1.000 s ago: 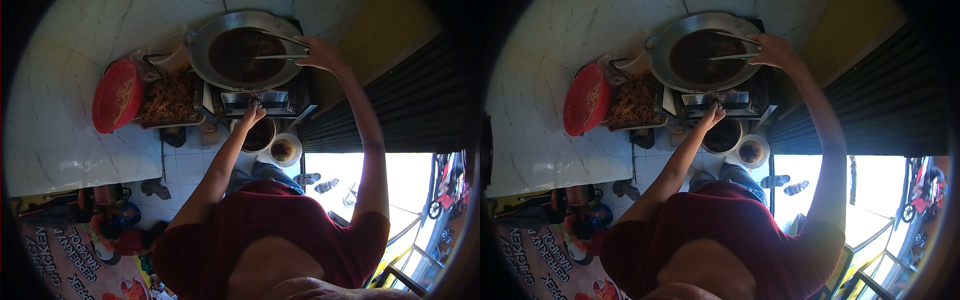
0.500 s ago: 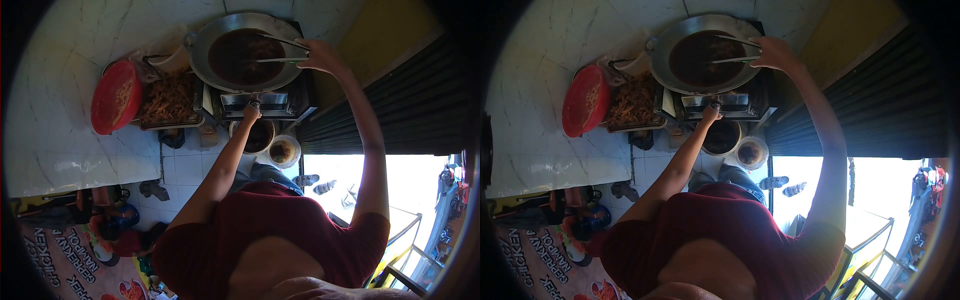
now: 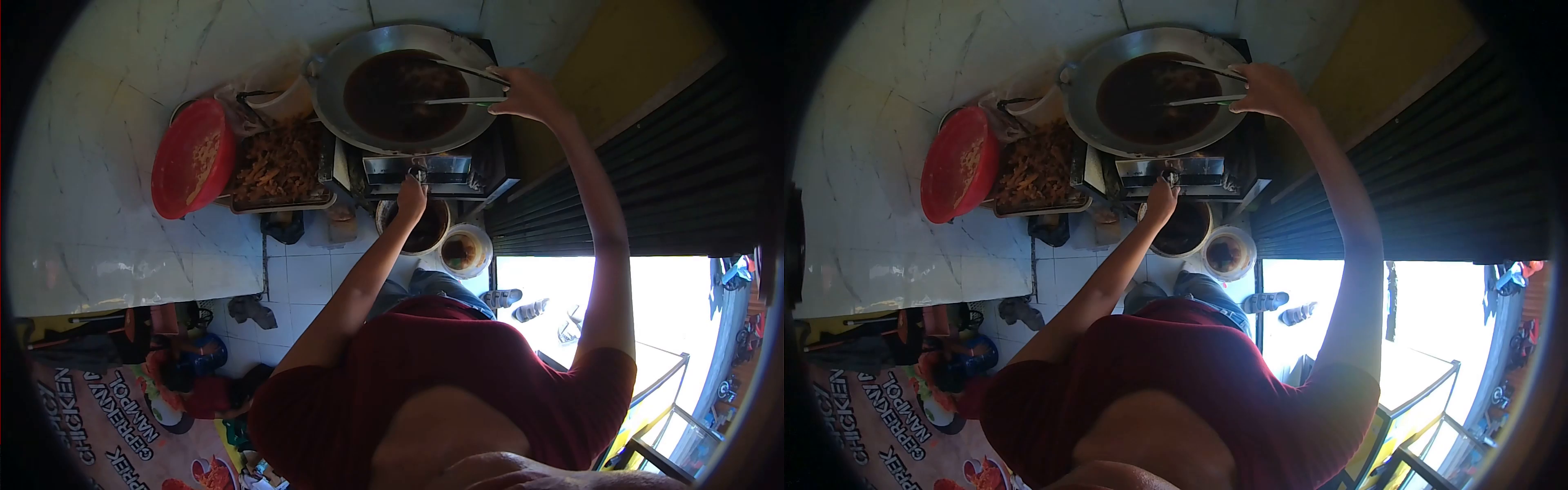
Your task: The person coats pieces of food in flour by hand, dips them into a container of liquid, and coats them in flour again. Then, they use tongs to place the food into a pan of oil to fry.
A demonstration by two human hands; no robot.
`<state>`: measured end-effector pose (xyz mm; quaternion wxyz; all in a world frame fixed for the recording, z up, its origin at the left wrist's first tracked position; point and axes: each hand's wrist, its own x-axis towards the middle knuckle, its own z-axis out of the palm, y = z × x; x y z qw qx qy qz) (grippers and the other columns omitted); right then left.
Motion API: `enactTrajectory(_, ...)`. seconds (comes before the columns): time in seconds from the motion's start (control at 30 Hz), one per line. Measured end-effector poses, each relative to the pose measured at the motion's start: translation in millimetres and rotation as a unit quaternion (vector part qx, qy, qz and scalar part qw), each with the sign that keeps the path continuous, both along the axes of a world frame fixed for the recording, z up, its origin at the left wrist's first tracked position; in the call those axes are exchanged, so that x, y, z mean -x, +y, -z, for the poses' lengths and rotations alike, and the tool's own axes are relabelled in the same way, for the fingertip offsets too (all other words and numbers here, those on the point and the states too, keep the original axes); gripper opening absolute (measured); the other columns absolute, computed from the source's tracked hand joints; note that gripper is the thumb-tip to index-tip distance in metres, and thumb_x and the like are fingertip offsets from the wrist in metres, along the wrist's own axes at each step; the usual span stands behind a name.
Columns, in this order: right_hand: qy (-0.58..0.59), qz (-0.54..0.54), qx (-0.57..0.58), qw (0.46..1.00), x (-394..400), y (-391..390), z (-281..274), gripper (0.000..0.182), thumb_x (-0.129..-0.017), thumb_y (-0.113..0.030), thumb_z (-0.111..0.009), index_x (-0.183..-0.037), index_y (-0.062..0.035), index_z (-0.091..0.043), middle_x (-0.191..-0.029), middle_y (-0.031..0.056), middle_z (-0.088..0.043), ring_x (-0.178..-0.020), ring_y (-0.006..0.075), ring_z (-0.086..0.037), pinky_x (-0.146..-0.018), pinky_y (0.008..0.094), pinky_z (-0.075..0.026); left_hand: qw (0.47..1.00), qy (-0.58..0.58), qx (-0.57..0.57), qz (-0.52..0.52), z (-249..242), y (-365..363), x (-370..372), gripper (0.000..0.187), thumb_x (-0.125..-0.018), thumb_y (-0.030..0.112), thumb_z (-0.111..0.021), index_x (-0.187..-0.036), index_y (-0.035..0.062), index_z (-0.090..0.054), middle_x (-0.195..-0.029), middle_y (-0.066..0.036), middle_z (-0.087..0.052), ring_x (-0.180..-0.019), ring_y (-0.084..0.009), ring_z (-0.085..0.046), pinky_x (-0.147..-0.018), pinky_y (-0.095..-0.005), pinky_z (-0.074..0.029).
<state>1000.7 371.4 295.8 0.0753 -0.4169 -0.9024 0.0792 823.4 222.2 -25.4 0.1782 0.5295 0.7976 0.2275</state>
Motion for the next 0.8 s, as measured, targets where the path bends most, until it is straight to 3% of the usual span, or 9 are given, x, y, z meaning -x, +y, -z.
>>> enactTrajectory(0.07,0.002,-0.001,-0.006,1.000,-2,2,-1,0.069,-0.057,-0.028,-0.076,-0.120,-0.0091,-0.055,-0.098,0.0137,-0.063,-0.091,0.0297,-0.061,-0.080,0.0390,-0.048,0.998,0.003,-0.053,0.044,-3,-32,12,0.046,-0.083,0.034,-0.061,-0.102,-0.0068,-0.052,-0.080,-0.022,-0.063,-0.077,-0.0369,-0.063,-0.065,-0.0384,-0.052)
enactTrajectory(0.13,0.003,-0.007,-0.030,1.000,-6,7,2,0.068,-0.055,-0.031,-0.075,-0.118,-0.0115,-0.057,-0.087,0.0101,-0.065,-0.087,0.0281,-0.062,-0.076,0.0391,-0.049,0.994,-0.096,-0.057,0.021,1,-63,30,0.038,-0.081,0.032,-0.064,-0.088,-0.0040,-0.055,-0.077,-0.022,-0.061,-0.074,-0.0380,-0.061,-0.066,-0.0432,-0.049)
enactTrajectory(0.17,0.002,-0.007,-0.028,1.000,-8,11,3,0.066,-0.055,-0.031,-0.075,-0.116,-0.0112,-0.058,-0.088,0.0103,-0.065,-0.087,0.0280,-0.062,-0.076,0.0392,-0.049,0.988,-0.152,-0.027,0.016,35,-73,49,0.037,-0.081,0.033,-0.064,-0.088,-0.0028,-0.058,-0.076,-0.020,-0.063,-0.075,-0.0358,-0.062,-0.066,-0.0412,-0.049)
enactTrajectory(0.23,0.002,-0.007,-0.021,1.000,-8,17,6,0.062,-0.055,-0.030,-0.075,-0.112,-0.0105,-0.060,-0.089,0.0106,-0.065,-0.088,0.0279,-0.062,-0.076,0.0393,-0.049,0.972,-0.230,-0.008,-0.049,16,-106,78,0.038,-0.082,0.033,-0.062,-0.089,-0.0036,-0.059,-0.082,-0.021,-0.065,-0.076,-0.0334,-0.064,-0.067,-0.0392,-0.051)
enactTrajectory(0.33,-0.028,0.026,0.000,0.999,-4,17,0,0.055,-0.054,-0.030,-0.076,-0.103,-0.0089,-0.063,-0.089,0.0117,-0.065,-0.088,0.0290,-0.062,-0.076,0.0396,-0.049,0.970,-0.216,-0.012,-0.110,0,-136,130,0.039,-0.083,0.033,-0.061,-0.099,-0.0031,-0.058,-0.084,-0.018,-0.066,-0.079,-0.0301,-0.065,-0.070,-0.0377,-0.051)
enactTrajectory(0.37,-0.022,0.031,-0.010,0.999,-4,21,3,0.053,-0.054,-0.030,-0.076,-0.100,-0.0084,-0.064,-0.089,0.0121,-0.065,-0.087,0.0295,-0.062,-0.075,0.0398,-0.049,0.972,-0.204,-0.011,-0.118,-9,-142,148,0.041,-0.084,0.033,-0.061,-0.106,-0.0016,-0.055,-0.089,-0.017,-0.065,-0.079,-0.0253,-0.066,-0.065,-0.0336,-0.052)
enactTrajectory(0.4,-0.016,0.036,-0.021,0.999,-5,28,11,0.051,-0.053,-0.030,-0.076,-0.098,-0.0078,-0.064,-0.089,0.0124,-0.065,-0.087,0.0300,-0.062,-0.075,0.0401,-0.049,0.973,-0.191,-0.012,-0.126,-18,-145,161,0.044,-0.085,0.034,-0.061,-0.113,-0.0001,-0.053,-0.094,-0.016,-0.063,-0.080,-0.0204,-0.066,-0.061,-0.0295,-0.054)
enactTrajectory(0.5,-0.023,0.053,-0.026,0.998,0,44,25,0.048,-0.052,-0.029,-0.077,-0.093,-0.0064,-0.064,-0.088,0.0132,-0.064,-0.085,0.0313,-0.062,-0.073,0.0406,-0.049,0.963,-0.210,-0.103,-0.136,-68,-144,180,0.044,-0.086,0.033,-0.058,-0.113,-0.0015,-0.052,-0.094,-0.019,-0.065,-0.084,-0.0273,-0.065,-0.075,-0.0349,-0.050)
enactTrajectory(0.8,-0.086,0.065,-0.014,0.994,36,72,46,0.052,-0.051,-0.028,-0.078,-0.095,-0.0039,-0.065,-0.087,0.0174,-0.064,-0.085,0.0326,-0.062,-0.074,0.0417,-0.048,0.950,-0.245,-0.154,-0.116,-113,-94,191,0.052,-0.084,0.037,-0.063,-0.114,-0.0036,-0.051,-0.106,-0.018,-0.059,-0.094,-0.0243,-0.061,-0.079,-0.0331,-0.049)
